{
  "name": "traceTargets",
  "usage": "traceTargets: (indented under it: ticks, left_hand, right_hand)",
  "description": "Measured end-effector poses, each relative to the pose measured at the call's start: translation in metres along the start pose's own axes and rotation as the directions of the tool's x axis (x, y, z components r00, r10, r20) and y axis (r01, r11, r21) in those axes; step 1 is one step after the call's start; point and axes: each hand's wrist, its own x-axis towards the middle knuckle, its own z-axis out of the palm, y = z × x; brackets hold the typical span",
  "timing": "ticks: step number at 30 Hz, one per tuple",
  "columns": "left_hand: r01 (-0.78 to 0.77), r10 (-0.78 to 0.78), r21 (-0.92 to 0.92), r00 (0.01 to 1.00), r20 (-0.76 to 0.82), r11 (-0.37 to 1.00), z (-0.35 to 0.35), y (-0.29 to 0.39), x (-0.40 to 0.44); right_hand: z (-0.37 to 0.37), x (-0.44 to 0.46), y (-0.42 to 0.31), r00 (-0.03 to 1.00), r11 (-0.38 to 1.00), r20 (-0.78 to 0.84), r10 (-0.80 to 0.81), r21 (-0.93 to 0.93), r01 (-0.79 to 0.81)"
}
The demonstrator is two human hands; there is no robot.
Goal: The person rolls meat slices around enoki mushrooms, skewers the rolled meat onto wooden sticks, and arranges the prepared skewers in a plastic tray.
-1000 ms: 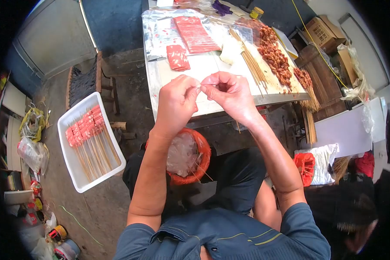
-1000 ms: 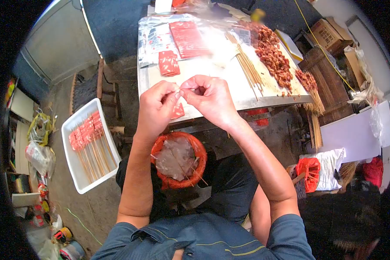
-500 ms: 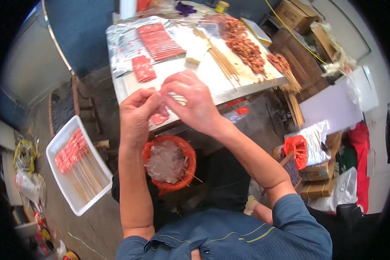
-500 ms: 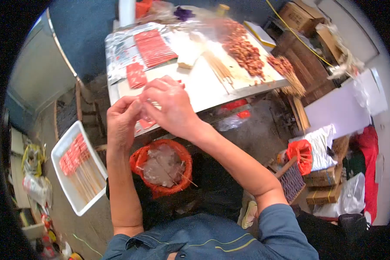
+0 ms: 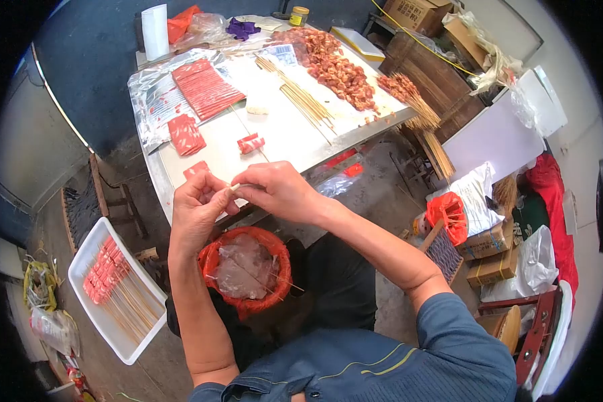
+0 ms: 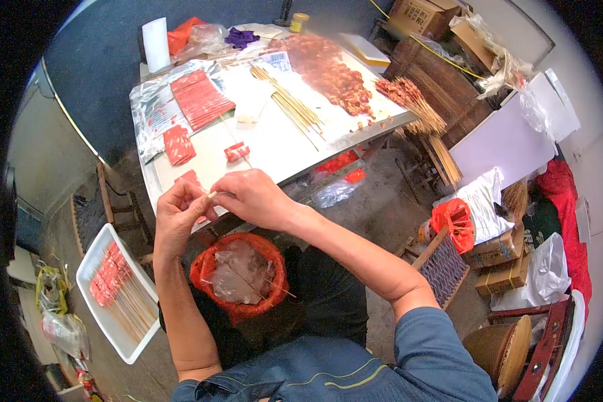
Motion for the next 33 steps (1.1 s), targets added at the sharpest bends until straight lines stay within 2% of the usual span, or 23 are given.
traceTargets:
  ticks: [6,9,10,13,15,18,21,22,25,27,29,30,33]
  left_hand:
    - [-0.048,0.051,0.061,0.997,-0.051,0.997,0.001,-0.009,0.003]
    - [-0.077,0.078,0.013,0.994,-0.079,0.997,0.003,-0.012,0.006]
    - [-0.07,0.07,0.005,0.99,-0.123,0.998,0.006,-0.011,0.007]
    - [-0.026,0.026,0.003,0.979,-0.202,1.0,0.009,-0.013,0.008]
    - [-0.036,0.019,-0.084,0.981,-0.194,0.996,0.015,-0.011,0.007]
    - [-0.057,0.014,-0.247,0.985,-0.171,0.967,0.018,-0.024,0.01]
    - [-0.026,-0.028,-0.286,0.983,-0.181,0.958,0.019,-0.026,0.01]
    - [-0.019,-0.038,-0.325,0.985,-0.17,0.946,0.019,-0.029,0.011]
    - [-0.016,-0.074,-0.402,0.976,-0.206,0.916,0.021,-0.034,0.013]
    - [-0.036,-0.057,-0.382,0.972,-0.23,0.924,0.019,-0.034,0.013]
    - [0.032,-0.087,-0.277,0.979,-0.187,0.96,0.016,-0.032,0.012]
    - [-0.001,-0.05,-0.268,0.982,-0.182,0.963,0.017,-0.03,0.011]
    - [-0.004,-0.02,-0.355,0.998,-0.063,0.935,0.017,-0.026,0.01]
  right_hand:
    - [0.002,-0.008,0.004,0.995,0.995,0.043,0.086,-0.059,-0.083]
    - [0.001,-0.008,0.002,0.999,0.994,0.01,0.051,-0.097,-0.05]
    - [0.002,-0.007,0.001,0.999,0.995,0.015,0.047,-0.083,-0.046]
    - [0.006,-0.003,-0.003,0.982,0.993,-0.146,0.12,0.002,-0.121]
    - [0.007,0.0,-0.01,0.956,0.972,-0.196,0.219,0.134,-0.195]
    - [0.016,0.003,-0.008,0.936,0.956,-0.25,0.25,0.217,-0.197]
    - [0.026,0.004,-0.007,0.917,0.95,-0.325,0.233,0.278,-0.142]
    - [0.025,0.006,-0.008,0.921,0.968,-0.349,0.172,0.231,-0.093]
    - [0.025,0.008,-0.019,0.914,0.962,-0.346,0.212,0.24,-0.132]
    - [0.024,0.008,-0.018,0.923,0.973,-0.342,0.174,0.205,-0.107]
    - [0.026,0.009,-0.014,0.921,0.994,-0.381,0.081,0.104,-0.045]
    - [0.025,0.008,-0.012,0.931,0.995,-0.361,0.061,0.098,-0.027]
    - [0.021,0.006,-0.009,0.954,1.0,-0.299,0.02,0.026,-0.013]
